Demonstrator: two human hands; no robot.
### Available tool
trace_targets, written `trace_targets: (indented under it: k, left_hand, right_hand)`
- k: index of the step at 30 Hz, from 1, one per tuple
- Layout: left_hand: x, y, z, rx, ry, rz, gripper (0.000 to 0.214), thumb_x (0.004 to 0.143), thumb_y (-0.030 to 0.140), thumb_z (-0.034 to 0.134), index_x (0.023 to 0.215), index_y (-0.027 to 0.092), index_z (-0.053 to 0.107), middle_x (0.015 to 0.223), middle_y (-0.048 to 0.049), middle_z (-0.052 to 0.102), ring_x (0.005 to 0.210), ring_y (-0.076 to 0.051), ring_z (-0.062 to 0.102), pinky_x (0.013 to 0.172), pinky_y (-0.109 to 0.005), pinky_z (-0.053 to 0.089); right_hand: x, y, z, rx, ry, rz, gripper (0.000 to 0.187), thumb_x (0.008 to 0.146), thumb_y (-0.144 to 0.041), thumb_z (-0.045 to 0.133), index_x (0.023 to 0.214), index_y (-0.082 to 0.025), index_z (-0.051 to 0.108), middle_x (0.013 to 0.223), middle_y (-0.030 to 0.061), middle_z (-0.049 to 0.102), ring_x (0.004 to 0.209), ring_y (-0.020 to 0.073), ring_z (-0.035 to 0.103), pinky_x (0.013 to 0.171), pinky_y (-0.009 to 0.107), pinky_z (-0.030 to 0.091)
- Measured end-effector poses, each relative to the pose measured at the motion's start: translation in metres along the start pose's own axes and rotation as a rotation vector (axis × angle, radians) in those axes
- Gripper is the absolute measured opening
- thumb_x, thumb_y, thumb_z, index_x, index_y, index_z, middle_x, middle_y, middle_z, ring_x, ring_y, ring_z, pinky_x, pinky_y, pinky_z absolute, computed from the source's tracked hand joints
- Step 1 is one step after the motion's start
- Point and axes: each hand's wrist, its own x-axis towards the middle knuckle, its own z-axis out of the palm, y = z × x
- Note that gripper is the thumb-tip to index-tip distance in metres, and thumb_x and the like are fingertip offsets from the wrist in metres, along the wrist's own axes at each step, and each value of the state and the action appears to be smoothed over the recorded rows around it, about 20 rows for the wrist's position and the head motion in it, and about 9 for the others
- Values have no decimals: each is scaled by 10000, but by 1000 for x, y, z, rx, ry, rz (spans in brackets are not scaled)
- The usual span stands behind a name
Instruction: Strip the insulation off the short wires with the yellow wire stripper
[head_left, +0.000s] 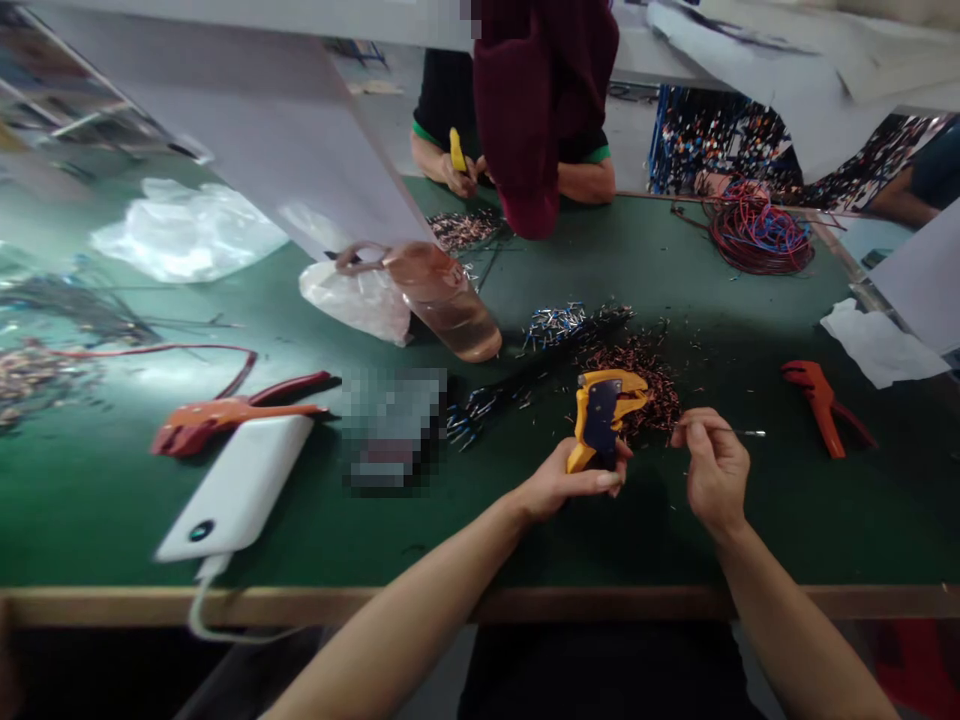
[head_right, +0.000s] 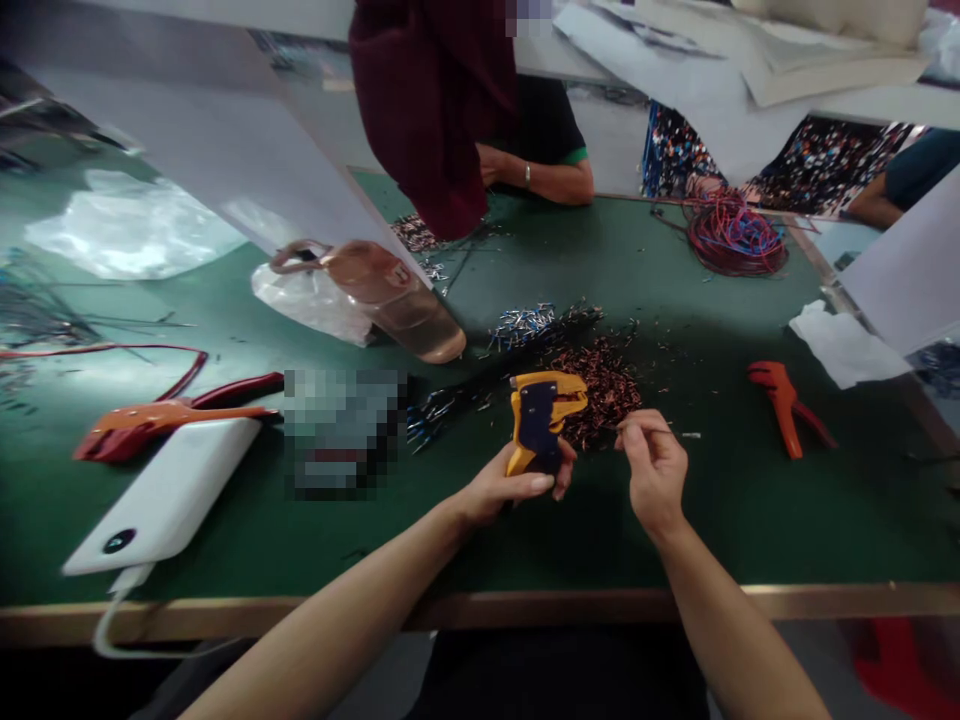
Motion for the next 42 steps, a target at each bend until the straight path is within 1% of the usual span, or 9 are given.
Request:
trace_targets:
  k: [2, 5, 12, 22, 27, 33, 35, 39, 42]
  left_hand:
    - [-1, -1, -2, -17, -61, -26, 523, 655, 408, 849, 1054, 123, 665, 812, -48, 680, 707, -165, 624, 711, -307, 476]
    - [-3, -4, -3, -22, -124, -76, 554, 660, 398, 854, 1109, 136, 664, 892, -69, 697, 782, -184, 641, 766, -322, 478]
    - [-4, -6, -1, -32, -175, -137, 570, 655, 402, 864, 1119, 137, 664, 916, -71, 702, 812, -185, 640, 793, -324, 474]
    - [-4, -3, -1, 5, -213, -158, 566, 655, 436, 858, 1092, 132, 666, 883, -58, 695, 791, -173, 627, 775, -308, 461]
    - [-4, -2, 1, 62, -183, -147, 525, 666, 452, 842, 1034, 116, 674, 800, -43, 671, 714, -152, 599, 699, -279, 441]
    - [-5, 1, 6, 137, -92, -158, 472, 651, 491, 835, 878, 109, 675, 659, -12, 613, 596, -123, 555, 600, -255, 441]
    - [-6, 1, 8, 168, -65, -155, 451, 652, 493, 831, 820, 108, 666, 591, 2, 585, 536, -105, 522, 546, -238, 420]
    - [-6, -1, 13, 153, 54, -116, 443, 655, 507, 823, 688, 128, 596, 473, 46, 498, 402, -56, 396, 428, -209, 308]
    - [-5, -1, 14, 111, 50, -115, 438, 632, 486, 843, 702, 124, 608, 477, 38, 524, 409, -70, 432, 436, -216, 333]
  right_hand:
    - [2, 4, -1, 79, 5, 79, 200, 950, -289, 579, 769, -217, 625, 754, -6, 591, 659, 130, 552, 632, 286, 461]
    - [2, 8, -1, 114, 4, 138, 222, 950, -321, 587, 758, -214, 618, 748, -4, 585, 685, 137, 549, 658, 296, 456]
    - [3, 8, 1, 139, -8, 123, 179, 943, -290, 603, 781, -222, 635, 752, -20, 589, 633, 110, 527, 618, 260, 443]
    - [4, 5, 1, 70, -52, 141, 250, 943, -343, 586, 734, -213, 626, 708, -14, 579, 646, 129, 537, 646, 271, 467]
    - [3, 6, 1, 113, -65, 198, 246, 936, -376, 601, 751, -217, 635, 693, -16, 578, 649, 135, 531, 659, 280, 460]
    - [2, 8, 1, 186, -68, 269, 226, 925, -410, 622, 805, -222, 661, 664, -24, 573, 642, 137, 522, 675, 290, 443]
    - [2, 8, 1, 199, -69, 278, 229, 921, -415, 627, 801, -222, 660, 667, -23, 575, 644, 137, 522, 678, 292, 443]
    - [2, 7, 2, 198, -49, 278, 234, 900, -410, 653, 764, -219, 647, 659, -24, 568, 647, 136, 521, 682, 295, 447]
    - [4, 6, 3, 159, -1, 251, 257, 885, -411, 664, 727, -212, 630, 663, -22, 567, 636, 129, 524, 650, 283, 447]
